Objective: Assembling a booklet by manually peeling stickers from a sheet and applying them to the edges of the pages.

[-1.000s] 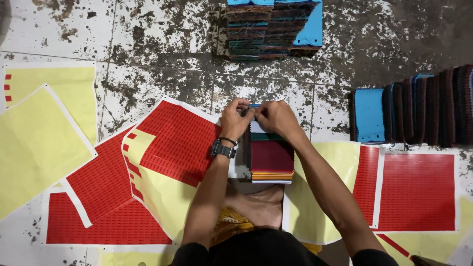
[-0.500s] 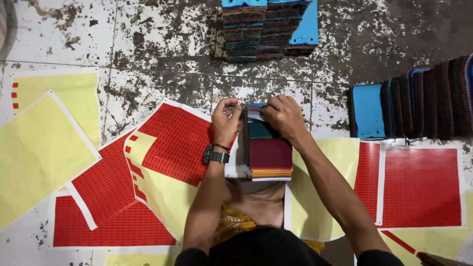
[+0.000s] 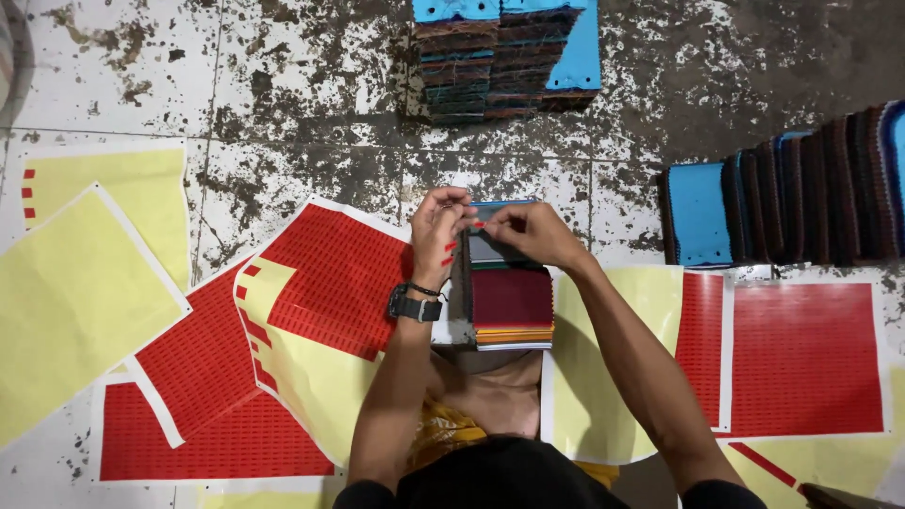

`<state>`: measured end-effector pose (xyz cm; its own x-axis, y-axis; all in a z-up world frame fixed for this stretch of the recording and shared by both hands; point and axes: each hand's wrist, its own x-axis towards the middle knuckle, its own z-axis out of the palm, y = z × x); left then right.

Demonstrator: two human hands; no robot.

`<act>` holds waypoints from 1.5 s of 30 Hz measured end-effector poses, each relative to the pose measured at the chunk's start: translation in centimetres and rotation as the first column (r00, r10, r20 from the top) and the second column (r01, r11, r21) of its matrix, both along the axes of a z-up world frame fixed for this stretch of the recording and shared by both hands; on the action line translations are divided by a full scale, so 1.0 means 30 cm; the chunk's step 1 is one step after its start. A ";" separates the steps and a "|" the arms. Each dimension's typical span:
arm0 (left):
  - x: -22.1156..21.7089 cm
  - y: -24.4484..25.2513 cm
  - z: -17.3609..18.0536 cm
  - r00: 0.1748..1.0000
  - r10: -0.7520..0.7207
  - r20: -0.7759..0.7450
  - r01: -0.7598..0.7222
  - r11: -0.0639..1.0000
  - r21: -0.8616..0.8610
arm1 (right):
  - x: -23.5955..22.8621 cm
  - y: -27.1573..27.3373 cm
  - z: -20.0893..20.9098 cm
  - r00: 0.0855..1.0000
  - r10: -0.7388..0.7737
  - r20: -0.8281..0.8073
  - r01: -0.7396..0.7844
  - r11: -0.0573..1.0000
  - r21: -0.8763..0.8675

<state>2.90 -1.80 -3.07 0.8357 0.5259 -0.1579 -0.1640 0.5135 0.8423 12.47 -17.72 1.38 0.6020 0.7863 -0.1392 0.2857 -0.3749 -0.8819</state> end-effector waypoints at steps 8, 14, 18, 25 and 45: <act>-0.042 0.044 0.021 0.962 0.115 -0.246 0.037 0.842 0.538 | 0.048 0.018 -0.043 0.987 0.049 0.156 -0.034 0.995 -0.095; -0.022 0.048 -0.101 0.912 0.022 -0.409 0.198 0.850 0.488 | 0.061 0.055 -0.081 0.961 0.150 0.234 -0.096 0.970 -0.225; 0.011 0.024 -0.154 0.902 0.022 -0.432 0.221 0.836 0.503 | 0.066 0.061 -0.160 0.944 0.150 0.293 -0.040 0.935 -0.351; 0.056 0.013 -0.202 0.874 0.090 -0.478 0.217 0.807 0.550 | 0.036 0.083 -0.095 0.926 0.135 0.351 0.050 0.882 -0.469; 0.009 0.025 -0.047 0.974 0.022 -0.226 0.079 0.901 0.426 | -0.028 -0.018 0.092 0.933 0.206 0.294 -0.211 0.977 -0.015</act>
